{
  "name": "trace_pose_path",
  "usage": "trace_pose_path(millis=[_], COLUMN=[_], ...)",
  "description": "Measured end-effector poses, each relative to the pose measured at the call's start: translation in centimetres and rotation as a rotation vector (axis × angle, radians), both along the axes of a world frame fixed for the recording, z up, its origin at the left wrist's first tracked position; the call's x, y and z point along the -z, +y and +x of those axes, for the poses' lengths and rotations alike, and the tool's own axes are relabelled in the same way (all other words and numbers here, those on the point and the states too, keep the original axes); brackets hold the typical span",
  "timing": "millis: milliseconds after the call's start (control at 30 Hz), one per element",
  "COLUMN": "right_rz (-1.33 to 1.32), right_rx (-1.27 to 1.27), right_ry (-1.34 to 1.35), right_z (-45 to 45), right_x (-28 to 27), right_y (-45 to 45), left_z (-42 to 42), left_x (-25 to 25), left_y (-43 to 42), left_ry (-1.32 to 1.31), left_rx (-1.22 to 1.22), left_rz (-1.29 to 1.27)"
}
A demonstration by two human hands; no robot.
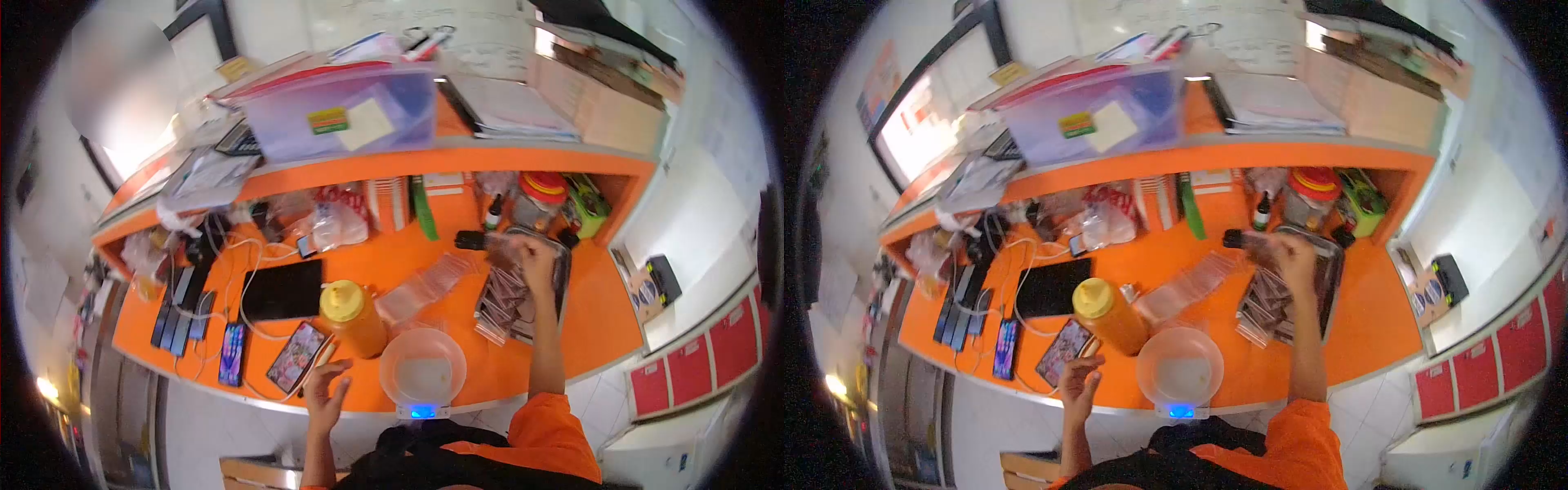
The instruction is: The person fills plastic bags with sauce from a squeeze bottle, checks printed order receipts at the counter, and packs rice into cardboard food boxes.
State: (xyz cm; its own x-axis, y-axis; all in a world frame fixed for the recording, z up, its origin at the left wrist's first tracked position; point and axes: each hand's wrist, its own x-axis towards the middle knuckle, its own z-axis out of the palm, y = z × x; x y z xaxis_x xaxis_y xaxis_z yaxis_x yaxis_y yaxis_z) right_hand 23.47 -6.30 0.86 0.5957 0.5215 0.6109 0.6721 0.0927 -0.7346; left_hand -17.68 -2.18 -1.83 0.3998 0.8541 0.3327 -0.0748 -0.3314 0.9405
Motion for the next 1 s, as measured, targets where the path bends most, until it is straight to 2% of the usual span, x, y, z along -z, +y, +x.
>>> trace_pose_path(millis=[67, 133, 167, 233, 267, 300, 333, 367, 400, 433, 500, 567, 667, 767, 800, 833, 900, 933, 1000], right_rz=[-0.064, -0.161, -0.409, -0.563, -0.432, -0.484, -0.525, -0.637, -0.315, -0.237, 0.09, 0.31, 0.4, 0.495, 0.454, 0.381, 0.222, 0.181, 0.069], right_rx=[0.132, 0.192, 0.211, 0.141, 0.008, -0.003, 0.237, 0.281, 0.263, 0.125, 0.277, 0.437, 0.611, 0.269, 0.139, 0.004, -0.266, -0.401, -0.662], right_ry=[-0.144, -0.293, -0.185, -0.364, -0.438, -0.152, -0.316, -0.282, -0.322, -0.264, -0.391, -0.756, -0.605, -0.898, -0.891, -0.834, -0.486, -0.427, -0.301], right_z=[4.7, 7.9, 8.5, 9.4, 10.4, 9.2, 6.5, 6.6, 4.3, 5.7, -1.7, -8.8, -19.3, -33.7, -37.4, -40.4, -44.9, -46.9, -50.4], right_x=[2.1, 5.6, 7.2, 10.1, 11.4, 10.6, 7.9, 6.4, 4.1, 3.3, -2.5, -6.2, -5.6, -6.2, -6.6, -7.1, -7.6, -8.3, -9.4], right_y=[0.9, 1.8, 1.9, 1.8, 1.9, 1.8, 1.7, 1.5, 1.6, 1.7, 1.0, -0.4, -1.1, 5.6, 7.6, 9.6, 13.7, 15.9, 19.7], left_z=[-3.4, -6.6, -8.4, -11.5, -12.8, -13.9, -15.1, -16.5, -17.8, -19.0, -21.2, -24.4, -29.2, -33.0, -34.5, -36.0, -39.1, -40.8, -42.8], left_x=[0.4, 2.0, 2.7, 4.1, 4.5, 4.9, 5.7, 6.5, 7.0, 7.1, 7.4, 9.0, 10.7, 8.7, 8.2, 7.8, 7.3, 7.7, 7.4], left_y=[-1.0, -2.0, -2.7, -4.1, -4.8, -5.2, -5.5, -5.6, -5.7, -5.4, -4.4, -3.2, 0.1, 3.3, 4.1, 4.8, 6.9, 8.2, 10.7], left_ry=[-0.071, -0.171, -0.172, -0.226, -0.247, -0.27, -0.287, -0.299, -0.308, -0.325, -0.361, -0.327, -0.194, -0.233, -0.252, -0.239, -0.206, -0.067, -0.098], left_rx=[-0.184, -0.386, -0.493, -0.624, -0.704, -0.777, -0.832, -0.88, -0.921, -0.962, -1.03, -0.999, -0.987, -0.93, -0.883, -0.822, -0.696, -0.681, -0.604], left_rz=[-0.174, -0.223, -0.264, -0.293, -0.32, -0.343, -0.362, -0.38, -0.396, -0.43, -0.497, -0.438, -0.327, -0.256, -0.285, -0.293, -0.29, -0.249, -0.246])
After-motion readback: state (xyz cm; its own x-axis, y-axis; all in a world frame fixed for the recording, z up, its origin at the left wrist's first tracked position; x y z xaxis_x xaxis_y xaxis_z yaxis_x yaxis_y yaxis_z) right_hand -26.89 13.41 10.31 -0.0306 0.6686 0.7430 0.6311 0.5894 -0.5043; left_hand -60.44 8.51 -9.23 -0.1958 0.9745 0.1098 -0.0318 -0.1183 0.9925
